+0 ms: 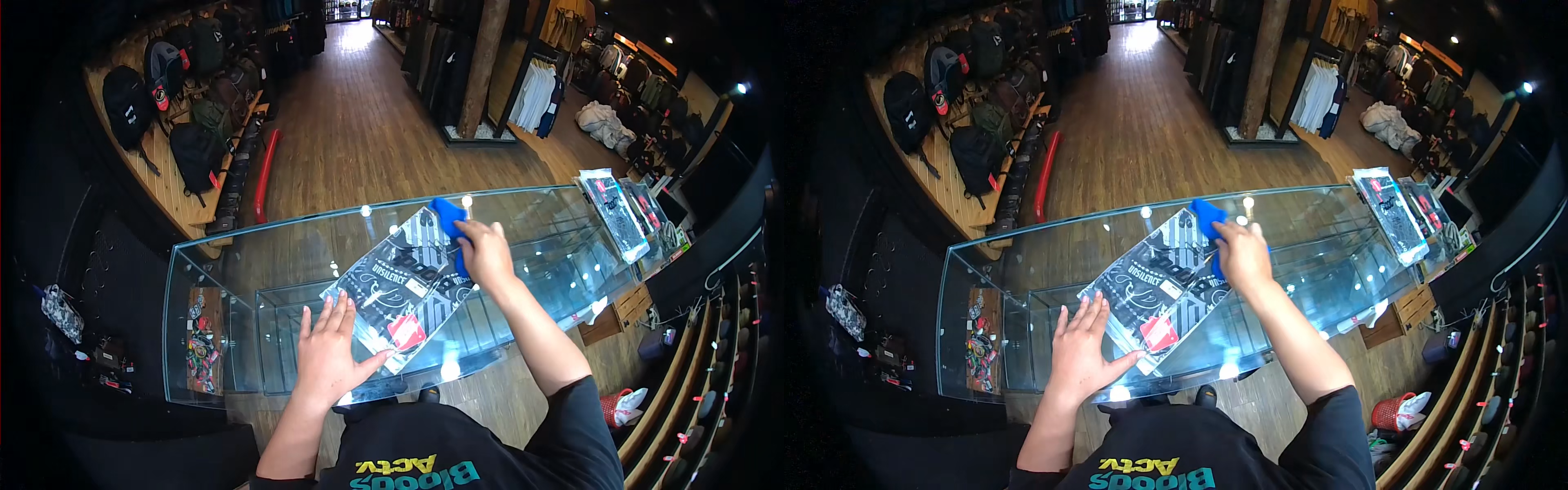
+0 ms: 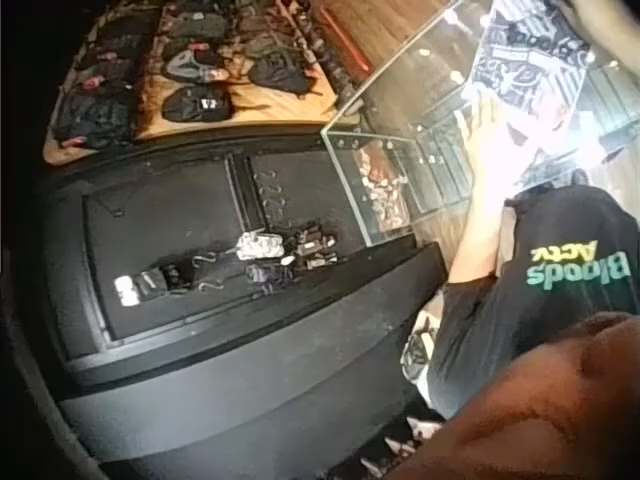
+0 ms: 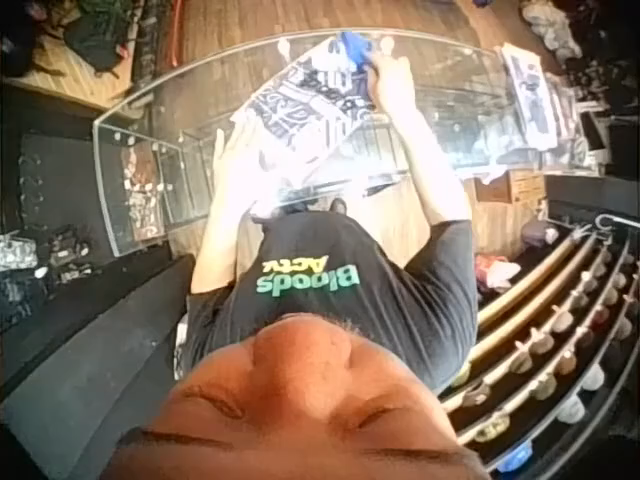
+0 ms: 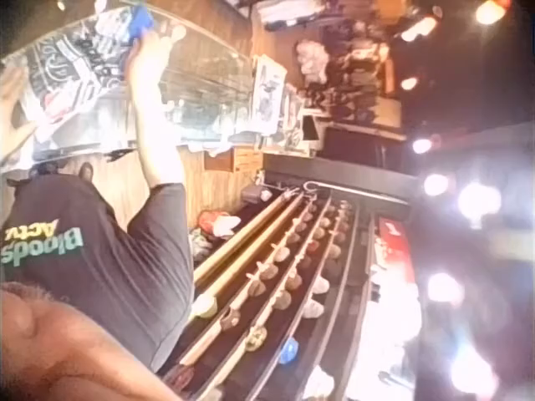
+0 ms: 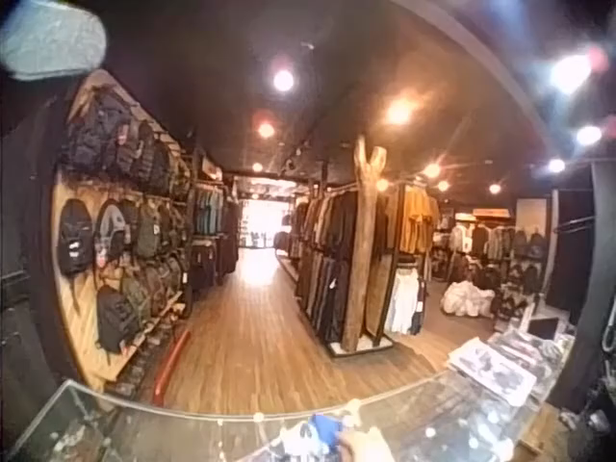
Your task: Wiping down packaged shirts with a blue cloth on a glass display counter in a clothing store.
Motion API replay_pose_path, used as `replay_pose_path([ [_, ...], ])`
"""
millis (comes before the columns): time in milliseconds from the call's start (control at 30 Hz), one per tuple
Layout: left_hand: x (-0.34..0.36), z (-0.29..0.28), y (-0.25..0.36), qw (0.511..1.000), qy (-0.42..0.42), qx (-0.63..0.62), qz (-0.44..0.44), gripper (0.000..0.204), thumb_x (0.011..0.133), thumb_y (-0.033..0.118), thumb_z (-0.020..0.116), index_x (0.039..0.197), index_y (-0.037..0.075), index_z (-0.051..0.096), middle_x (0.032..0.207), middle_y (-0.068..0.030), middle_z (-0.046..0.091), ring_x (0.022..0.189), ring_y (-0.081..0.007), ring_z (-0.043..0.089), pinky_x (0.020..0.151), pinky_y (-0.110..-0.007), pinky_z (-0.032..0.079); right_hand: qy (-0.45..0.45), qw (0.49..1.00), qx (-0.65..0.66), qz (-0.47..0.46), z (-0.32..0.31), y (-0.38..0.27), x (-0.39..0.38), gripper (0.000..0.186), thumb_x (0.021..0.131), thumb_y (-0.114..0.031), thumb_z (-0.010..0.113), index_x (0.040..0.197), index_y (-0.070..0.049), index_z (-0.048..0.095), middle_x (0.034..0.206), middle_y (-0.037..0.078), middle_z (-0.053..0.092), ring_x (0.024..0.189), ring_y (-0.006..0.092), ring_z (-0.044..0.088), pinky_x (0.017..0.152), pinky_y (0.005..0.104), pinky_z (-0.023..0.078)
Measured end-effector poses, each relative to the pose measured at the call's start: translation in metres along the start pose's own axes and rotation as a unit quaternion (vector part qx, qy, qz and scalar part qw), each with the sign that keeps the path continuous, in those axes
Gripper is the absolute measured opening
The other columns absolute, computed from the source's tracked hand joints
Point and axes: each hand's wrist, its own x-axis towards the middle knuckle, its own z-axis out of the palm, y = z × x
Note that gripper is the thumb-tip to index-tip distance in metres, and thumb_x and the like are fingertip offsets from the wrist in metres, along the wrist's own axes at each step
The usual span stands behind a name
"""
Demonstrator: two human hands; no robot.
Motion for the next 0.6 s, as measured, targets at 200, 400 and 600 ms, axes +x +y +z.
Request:
replay_pose_path([
  [200,-0.003,-0.013,0.0,0.998,-0.049,-0.017,-0.03,0.111,0.088,0.073,0.083,0.16,-0.009,0.061,0.172,-0.0273,0.056,0.164,-0.0389,0.05,0.14,-0.063,0.021,-0.117,0.957,0.16,-0.212,0.037,-0.107,-0.041,0.033,0.092,-0.004,0.076,0.124,-0.009,0.084,0.12,0.016,0.084,0.1,0.0364,0.076,0.094,0.0501,0.058],
  [400,0.002,-0.003,0.002,1.0,-0.026,0.006,-0.008,0.116,0.087,0.075,0.083,0.164,-0.008,0.056,0.173,-0.0276,0.054,0.168,-0.0391,0.045,0.141,-0.063,0.021,-0.006,0.999,-0.04,0.021,0.033,-0.028,0.028,0.031,0.099,-0.006,0.072,0.129,-0.006,0.083,0.118,0.021,0.083,0.109,0.0455,0.076,0.097,0.052,0.06],
  [600,-0.006,0.001,-0.006,1.0,-0.017,0.006,-0.021,0.117,0.091,0.076,0.08,0.166,-0.009,0.053,0.176,-0.0274,0.05,0.169,-0.0385,0.042,0.142,-0.063,0.017,-0.094,0.979,0.123,-0.132,0.041,-0.087,-0.023,0.041,0.091,-0.004,0.084,0.131,-0.011,0.083,0.125,0.017,0.084,0.107,0.0379,0.078,0.098,0.0479,0.057],
])
